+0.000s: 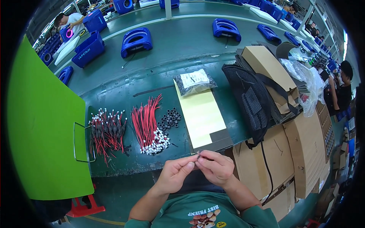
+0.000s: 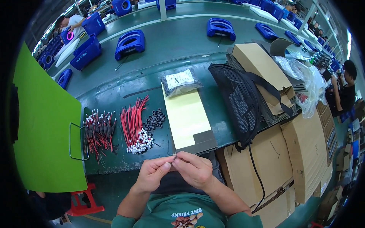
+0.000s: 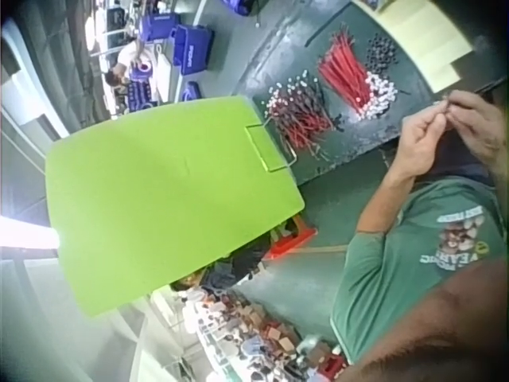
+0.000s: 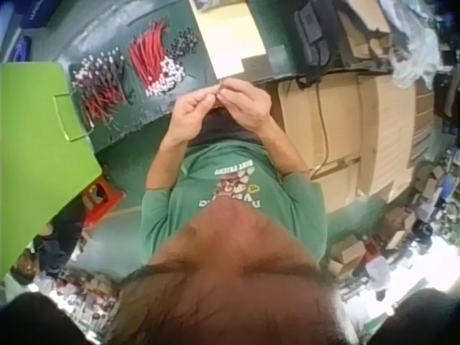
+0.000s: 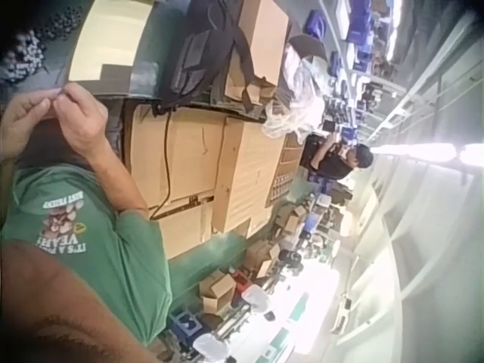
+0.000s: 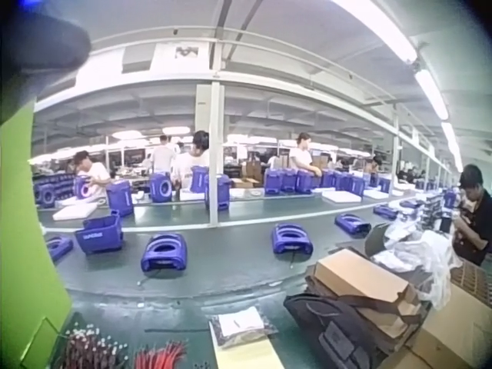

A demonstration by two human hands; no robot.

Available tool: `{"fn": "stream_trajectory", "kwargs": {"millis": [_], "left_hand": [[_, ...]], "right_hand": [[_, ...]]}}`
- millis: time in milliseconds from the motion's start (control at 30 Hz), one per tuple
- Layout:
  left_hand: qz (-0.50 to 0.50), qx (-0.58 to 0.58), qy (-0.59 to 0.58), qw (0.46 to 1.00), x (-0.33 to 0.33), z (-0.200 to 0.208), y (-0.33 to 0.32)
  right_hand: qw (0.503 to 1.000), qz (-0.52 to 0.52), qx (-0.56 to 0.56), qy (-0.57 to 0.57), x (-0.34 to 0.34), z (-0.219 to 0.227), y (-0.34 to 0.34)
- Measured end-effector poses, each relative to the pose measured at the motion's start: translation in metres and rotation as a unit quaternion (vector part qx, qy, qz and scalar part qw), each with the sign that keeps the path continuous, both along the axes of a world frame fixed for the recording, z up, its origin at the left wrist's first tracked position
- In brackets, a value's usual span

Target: The person assembles small electronic components by hand, attaching black plastic pieces to the ends of red wires at a production workbench.

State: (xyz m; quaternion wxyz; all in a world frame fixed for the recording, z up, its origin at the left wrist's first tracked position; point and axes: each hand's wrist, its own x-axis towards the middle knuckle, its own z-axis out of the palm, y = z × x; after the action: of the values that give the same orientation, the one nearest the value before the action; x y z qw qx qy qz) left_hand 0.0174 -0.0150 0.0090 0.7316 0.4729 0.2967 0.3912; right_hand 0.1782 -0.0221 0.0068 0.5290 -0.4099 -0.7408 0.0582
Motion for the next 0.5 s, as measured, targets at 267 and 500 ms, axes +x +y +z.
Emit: {"fn": "stream_trajectory", "kwargs": {"millis": [267,500], "left_hand": [[-0.016,-0.002,-0.007,1.0,-0.002,0.0024,0.0033],[-0.017,-0.013,-0.033,0.999,-0.0036,0.0059,0.0043]], "right_hand": [[1.0,-0.012,0.001,-0.018,-0.0006,0.0058,0.0028],[0.999,0.017,-0.037,0.032,0.0001,0.0043,0.0041]]}}
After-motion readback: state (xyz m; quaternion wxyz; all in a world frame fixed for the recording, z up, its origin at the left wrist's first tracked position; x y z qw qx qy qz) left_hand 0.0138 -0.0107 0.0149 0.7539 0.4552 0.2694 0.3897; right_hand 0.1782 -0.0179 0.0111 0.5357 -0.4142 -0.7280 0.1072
